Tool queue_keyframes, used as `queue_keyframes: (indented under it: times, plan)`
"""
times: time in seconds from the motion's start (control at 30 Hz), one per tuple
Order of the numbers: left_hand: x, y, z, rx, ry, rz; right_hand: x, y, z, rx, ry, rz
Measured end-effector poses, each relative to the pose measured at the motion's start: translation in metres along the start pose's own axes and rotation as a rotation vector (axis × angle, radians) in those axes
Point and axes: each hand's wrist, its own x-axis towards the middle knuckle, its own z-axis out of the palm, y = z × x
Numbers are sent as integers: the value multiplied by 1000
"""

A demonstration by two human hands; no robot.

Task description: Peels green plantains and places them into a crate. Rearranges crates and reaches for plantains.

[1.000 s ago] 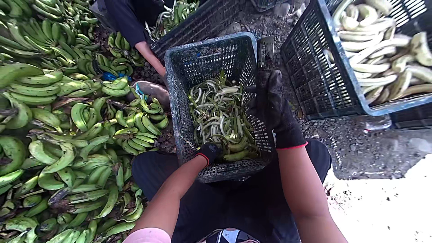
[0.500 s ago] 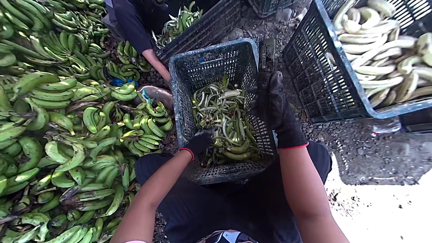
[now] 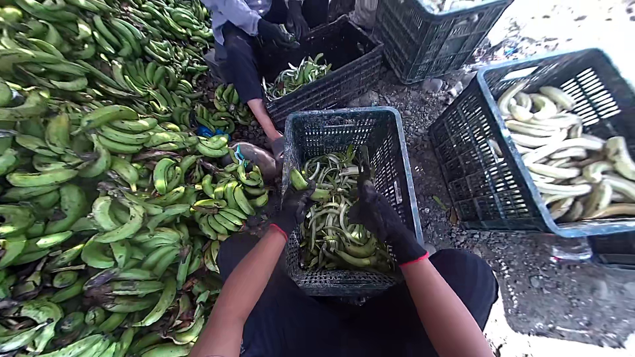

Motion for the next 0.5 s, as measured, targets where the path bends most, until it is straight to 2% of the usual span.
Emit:
queue_keyframes:
  times: [0.13,0.2,0.23,0.3,0.37,0.4,0.43,0.5]
  plan:
    - [-2,8,14,458,196,194,-13,12,24,-62,-1,165]
    - [-7,6,18,516,235,362,-18,18,33,-66,-2,153]
    - [-8,2,19,508,233,454,-21,18,38,-54,3,70]
    - [-9,-5,23,468,224,580,-25,10,50,-3,39,-288]
    - [-13,-6,29,439,194,599,-22,-1,58,58,90,-638]
    - [-16,-5,31,443,185,601,-19,0,58,56,110,-678]
    - [-18,-5,32,446,183,616,-15,10,57,4,112,-579]
    - [-24,-5,32,415,219,654,-12,46,46,-220,-24,9]
